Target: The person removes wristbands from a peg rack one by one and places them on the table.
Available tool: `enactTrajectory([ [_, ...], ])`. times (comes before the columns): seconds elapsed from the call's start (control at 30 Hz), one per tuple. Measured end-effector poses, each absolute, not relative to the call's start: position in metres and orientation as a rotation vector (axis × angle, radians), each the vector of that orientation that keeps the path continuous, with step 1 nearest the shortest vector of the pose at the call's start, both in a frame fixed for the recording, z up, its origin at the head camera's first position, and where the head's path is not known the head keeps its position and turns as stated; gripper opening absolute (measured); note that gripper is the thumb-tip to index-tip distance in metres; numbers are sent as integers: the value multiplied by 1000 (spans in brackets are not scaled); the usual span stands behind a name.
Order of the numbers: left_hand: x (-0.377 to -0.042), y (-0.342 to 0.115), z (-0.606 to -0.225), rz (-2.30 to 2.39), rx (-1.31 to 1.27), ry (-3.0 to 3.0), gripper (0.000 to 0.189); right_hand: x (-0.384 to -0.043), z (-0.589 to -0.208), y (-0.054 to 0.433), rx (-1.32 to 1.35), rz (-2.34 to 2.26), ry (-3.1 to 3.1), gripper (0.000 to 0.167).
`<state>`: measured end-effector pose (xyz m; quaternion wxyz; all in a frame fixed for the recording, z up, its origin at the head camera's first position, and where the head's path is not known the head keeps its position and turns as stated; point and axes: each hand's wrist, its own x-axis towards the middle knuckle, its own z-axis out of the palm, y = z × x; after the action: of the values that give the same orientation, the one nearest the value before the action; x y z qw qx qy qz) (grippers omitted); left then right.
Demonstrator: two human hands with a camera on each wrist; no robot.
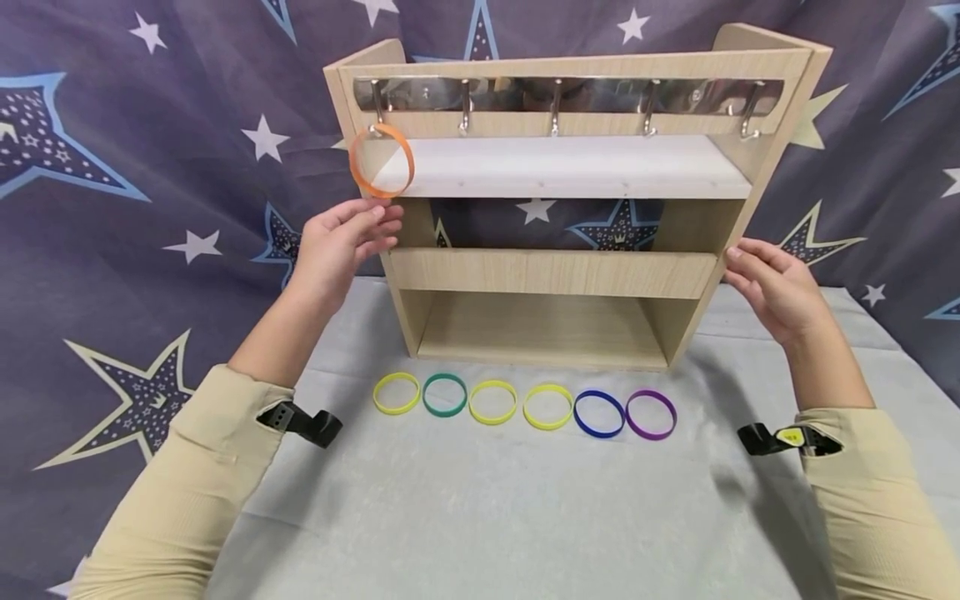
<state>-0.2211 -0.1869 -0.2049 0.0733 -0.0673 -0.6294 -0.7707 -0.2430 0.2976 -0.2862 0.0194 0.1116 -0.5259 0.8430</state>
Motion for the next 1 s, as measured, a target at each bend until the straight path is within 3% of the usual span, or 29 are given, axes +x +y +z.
enactTrajectory([
  [0.17, -224, -187, -202, -2628, -103, -1639, 22, -243, -287, 298, 355, 2610, -1642, 17],
  [0.37, -225, -183, -201, -2826, -134, -1422, 12, -243, -287, 297, 364, 2596, -1650, 18],
  [1.0, -221, -174, -190, -2865, -242, -1115, 11, -242, -286, 298, 340, 2589, -1660, 15],
])
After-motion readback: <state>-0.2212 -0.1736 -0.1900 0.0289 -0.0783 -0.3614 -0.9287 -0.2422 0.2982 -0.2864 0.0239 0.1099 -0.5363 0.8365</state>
